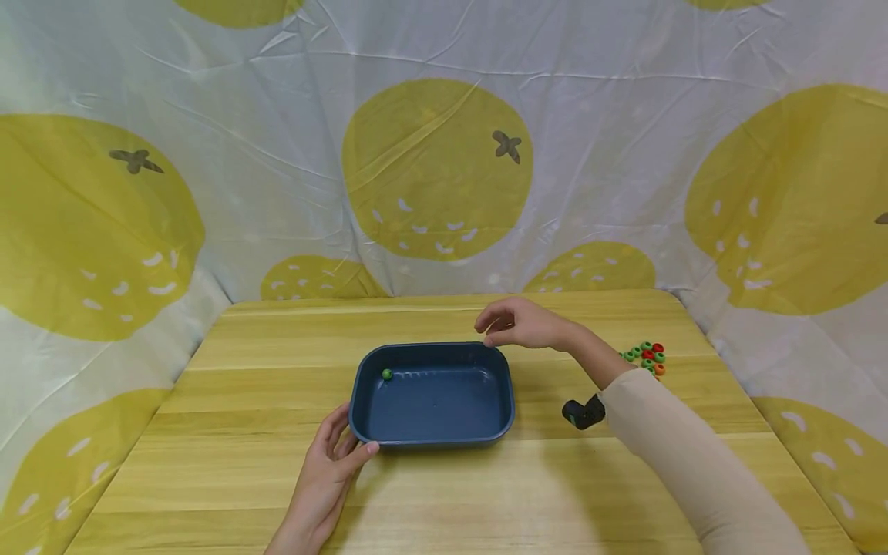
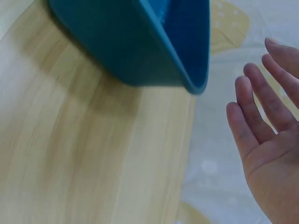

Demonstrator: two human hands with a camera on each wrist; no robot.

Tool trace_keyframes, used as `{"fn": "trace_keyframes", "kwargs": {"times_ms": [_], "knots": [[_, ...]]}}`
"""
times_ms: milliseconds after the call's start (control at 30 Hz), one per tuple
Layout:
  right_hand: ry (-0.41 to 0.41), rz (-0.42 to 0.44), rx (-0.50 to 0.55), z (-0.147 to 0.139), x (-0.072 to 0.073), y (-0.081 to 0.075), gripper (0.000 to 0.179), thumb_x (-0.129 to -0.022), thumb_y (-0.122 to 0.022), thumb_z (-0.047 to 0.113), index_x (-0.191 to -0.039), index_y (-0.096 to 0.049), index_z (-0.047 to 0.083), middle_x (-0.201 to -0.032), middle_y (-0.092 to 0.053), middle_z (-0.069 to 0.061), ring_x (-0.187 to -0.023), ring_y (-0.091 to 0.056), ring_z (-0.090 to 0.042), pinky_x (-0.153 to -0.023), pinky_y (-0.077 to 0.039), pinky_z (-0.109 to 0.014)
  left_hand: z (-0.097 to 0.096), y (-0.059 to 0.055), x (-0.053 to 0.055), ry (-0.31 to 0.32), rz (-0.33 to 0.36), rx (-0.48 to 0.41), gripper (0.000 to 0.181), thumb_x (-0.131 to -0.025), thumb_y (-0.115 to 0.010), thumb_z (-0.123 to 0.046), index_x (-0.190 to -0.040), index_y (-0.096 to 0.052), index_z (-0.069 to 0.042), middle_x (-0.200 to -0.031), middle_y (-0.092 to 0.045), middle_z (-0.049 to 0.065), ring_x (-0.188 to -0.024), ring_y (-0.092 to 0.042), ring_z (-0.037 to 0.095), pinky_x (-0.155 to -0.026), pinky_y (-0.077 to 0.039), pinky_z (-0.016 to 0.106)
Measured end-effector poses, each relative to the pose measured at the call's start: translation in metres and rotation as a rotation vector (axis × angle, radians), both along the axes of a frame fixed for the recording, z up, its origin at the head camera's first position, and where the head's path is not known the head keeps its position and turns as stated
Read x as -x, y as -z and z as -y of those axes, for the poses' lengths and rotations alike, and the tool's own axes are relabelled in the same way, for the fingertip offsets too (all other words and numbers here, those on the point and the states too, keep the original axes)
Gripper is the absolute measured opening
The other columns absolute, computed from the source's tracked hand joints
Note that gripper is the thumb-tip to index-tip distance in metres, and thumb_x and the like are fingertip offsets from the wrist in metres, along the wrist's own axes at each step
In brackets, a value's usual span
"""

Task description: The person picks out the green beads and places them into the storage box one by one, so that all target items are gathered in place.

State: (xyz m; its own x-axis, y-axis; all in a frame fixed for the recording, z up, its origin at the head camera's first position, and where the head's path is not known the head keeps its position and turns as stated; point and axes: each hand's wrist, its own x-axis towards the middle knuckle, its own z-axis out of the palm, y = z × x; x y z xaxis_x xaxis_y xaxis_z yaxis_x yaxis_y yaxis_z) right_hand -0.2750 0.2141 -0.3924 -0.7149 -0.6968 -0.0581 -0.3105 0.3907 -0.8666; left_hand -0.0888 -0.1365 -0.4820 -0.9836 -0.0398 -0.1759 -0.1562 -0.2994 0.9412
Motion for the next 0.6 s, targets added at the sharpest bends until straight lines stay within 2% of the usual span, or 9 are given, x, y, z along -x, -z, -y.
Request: {"fn": "trace_keyframes", "kwargs": {"times_ms": [200, 433, 600], "knots": [[0.068, -0.011, -0.008, -0.024, -0.007, 0.001, 0.029, -0.101, -0.07, 0.012, -0.127, -0.067, 0.001, -0.125, -0.066, -0.014, -0.114, -0.064, -0.031, -0.094, -0.055, -0.036, 0.0, 0.001, 0.0, 0.007, -0.006, -0.005, 0.084, -0.089, -0.078, 0.005, -0.158, -0.033, -0.007, -0.161, -0.032, 0.012, -0.146, -0.037, 0.033, -0.101, -0.05, 0.03], [0.122, -0.018, -0.03, -0.049, -0.016, 0.003, 0.029, -0.101, -0.069, 0.013, -0.127, -0.066, 0.0, -0.128, -0.064, -0.022, -0.113, -0.065, -0.032, -0.095, -0.054, -0.05, 0.0, 0.001, 0.0, 0.012, 0.002, -0.007, 0.083, -0.09, -0.077, 0.005, -0.158, -0.032, -0.007, -0.162, -0.03, 0.012, -0.146, -0.036, 0.033, -0.101, -0.05, 0.03], [0.16, -0.04, -0.037, -0.066, -0.022, 0.005, 0.028, -0.101, -0.069, 0.012, -0.126, -0.066, -0.001, -0.128, -0.062, -0.027, -0.111, -0.065, -0.032, -0.092, -0.056, -0.044, 0.0, -0.001, -0.001, 0.014, 0.005, 0.007, 0.083, -0.09, -0.077, 0.003, -0.159, -0.032, -0.008, -0.163, -0.029, 0.012, -0.147, -0.035, 0.033, -0.101, -0.049, 0.03]]}}
